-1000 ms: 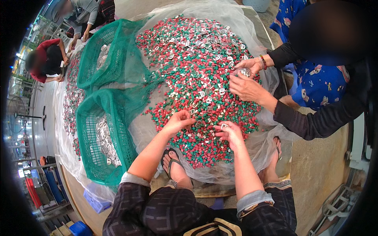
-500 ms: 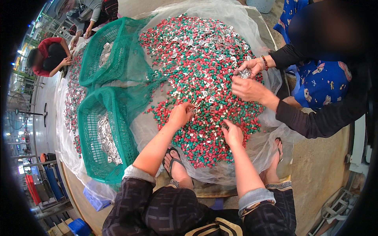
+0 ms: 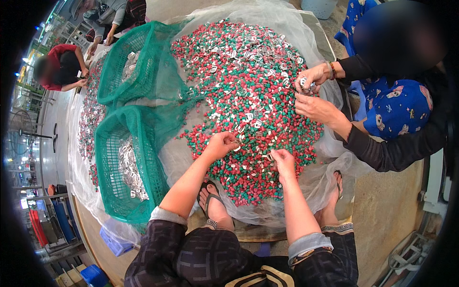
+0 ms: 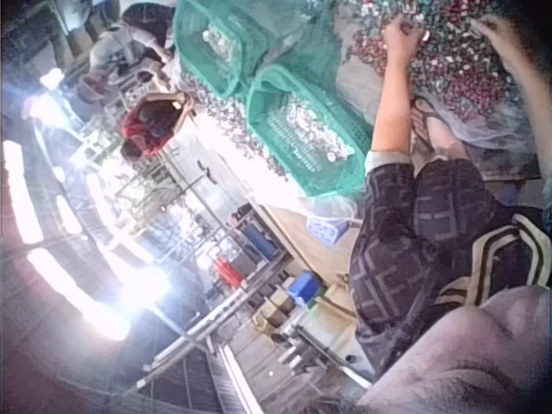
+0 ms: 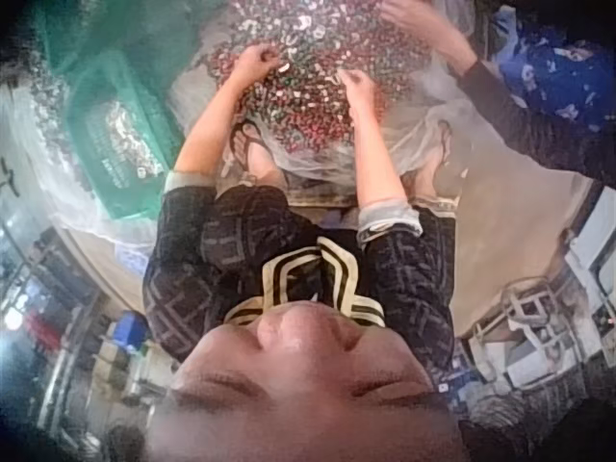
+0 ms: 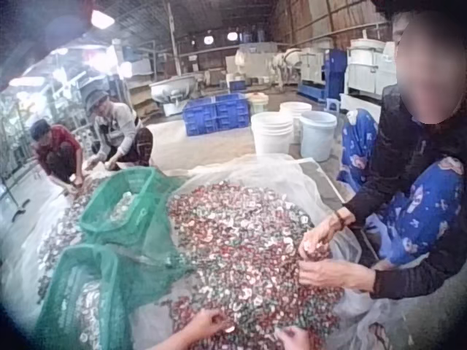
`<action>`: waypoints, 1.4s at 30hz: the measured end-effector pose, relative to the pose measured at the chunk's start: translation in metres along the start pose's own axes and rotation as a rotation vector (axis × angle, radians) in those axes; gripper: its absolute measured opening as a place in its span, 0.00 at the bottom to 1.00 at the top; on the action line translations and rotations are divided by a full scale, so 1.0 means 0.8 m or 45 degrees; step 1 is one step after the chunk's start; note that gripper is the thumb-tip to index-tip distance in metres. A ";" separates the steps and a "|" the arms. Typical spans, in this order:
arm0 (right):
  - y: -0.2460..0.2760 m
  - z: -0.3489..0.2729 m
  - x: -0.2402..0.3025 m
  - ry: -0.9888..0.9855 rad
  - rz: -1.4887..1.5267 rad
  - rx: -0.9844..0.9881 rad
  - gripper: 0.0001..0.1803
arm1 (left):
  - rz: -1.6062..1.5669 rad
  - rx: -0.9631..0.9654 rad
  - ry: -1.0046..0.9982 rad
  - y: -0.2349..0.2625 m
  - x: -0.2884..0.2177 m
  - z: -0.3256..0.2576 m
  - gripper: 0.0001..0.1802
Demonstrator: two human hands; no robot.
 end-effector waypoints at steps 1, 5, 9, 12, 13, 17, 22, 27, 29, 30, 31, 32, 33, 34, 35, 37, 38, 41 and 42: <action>-0.019 -0.006 -0.006 -0.150 0.235 0.130 0.08 | -0.099 0.039 0.029 -0.003 0.000 -0.004 0.14; -0.078 -0.042 0.012 -0.405 0.820 0.434 0.07 | -0.598 0.151 -0.082 -0.029 -0.018 -0.020 0.13; -0.096 -0.056 0.000 -0.587 0.982 0.536 0.11 | -0.190 0.409 -0.150 -0.067 -0.056 -0.051 0.14; -0.093 -0.060 -0.009 -0.625 0.905 0.470 0.11 | -0.086 0.009 -0.127 -0.017 -0.040 -0.029 0.11; -0.090 -0.059 -0.015 -0.631 0.866 0.444 0.11 | 0.022 -0.225 -0.196 0.015 -0.013 -0.016 0.09; -0.070 -0.054 -0.026 -0.637 0.845 0.353 0.12 | 0.598 -0.513 0.224 0.085 0.060 0.002 0.11; -0.067 -0.038 -0.031 -0.611 0.876 0.315 0.11 | 0.735 -0.409 0.104 0.073 0.067 0.012 0.21; -0.085 -0.037 -0.037 -0.562 0.968 0.276 0.07 | 0.793 -0.354 0.141 0.079 0.089 0.004 0.27; -0.073 -0.039 -0.024 -0.514 0.924 0.359 0.07 | 0.679 -0.286 0.226 0.068 0.065 0.013 0.29; -0.060 -0.042 -0.025 -0.560 0.889 0.261 0.08 | 0.696 -0.254 0.197 0.059 0.062 0.021 0.28; -0.061 -0.043 -0.028 -0.555 0.889 0.262 0.09 | 0.708 -0.256 0.188 0.058 0.061 0.016 0.27; -0.062 -0.043 -0.029 -0.550 0.894 0.259 0.11 | 0.723 -0.255 0.176 0.058 0.059 0.013 0.26; -0.064 -0.040 -0.028 -0.543 0.893 0.269 0.11 | 0.734 -0.269 0.187 0.063 0.056 0.012 0.25; -0.069 -0.040 -0.028 -0.546 0.890 0.285 0.11 | 0.745 -0.283 0.211 0.068 0.057 0.006 0.24; -0.072 -0.041 -0.027 -0.547 0.890 0.296 0.11 | 0.758 -0.293 0.231 0.071 0.058 0.002 0.24; -0.069 -0.049 -0.026 -0.562 0.871 0.291 0.11 | 0.769 -0.269 0.233 0.067 0.060 -0.003 0.23; -0.069 -0.050 -0.025 -0.567 0.864 0.290 0.11 | 0.778 -0.258 0.232 0.067 0.059 -0.004 0.23; -0.069 -0.048 -0.024 -0.571 0.872 0.281 0.11 | 0.778 -0.230 0.336 0.071 0.069 0.001 0.24; -0.070 -0.048 -0.024 -0.571 0.870 0.275 0.11 | 0.780 -0.218 0.389 0.072 0.073 0.001 0.24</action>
Point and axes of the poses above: each hand's wrist, its own z-axis towards the middle knuckle, its own y-axis out of the back of the hand, x = y × z, the point moved 9 cm from there along z, towards the middle knuckle, and after that the axes turned 10 degrees about -z, right-handed, at the moved point
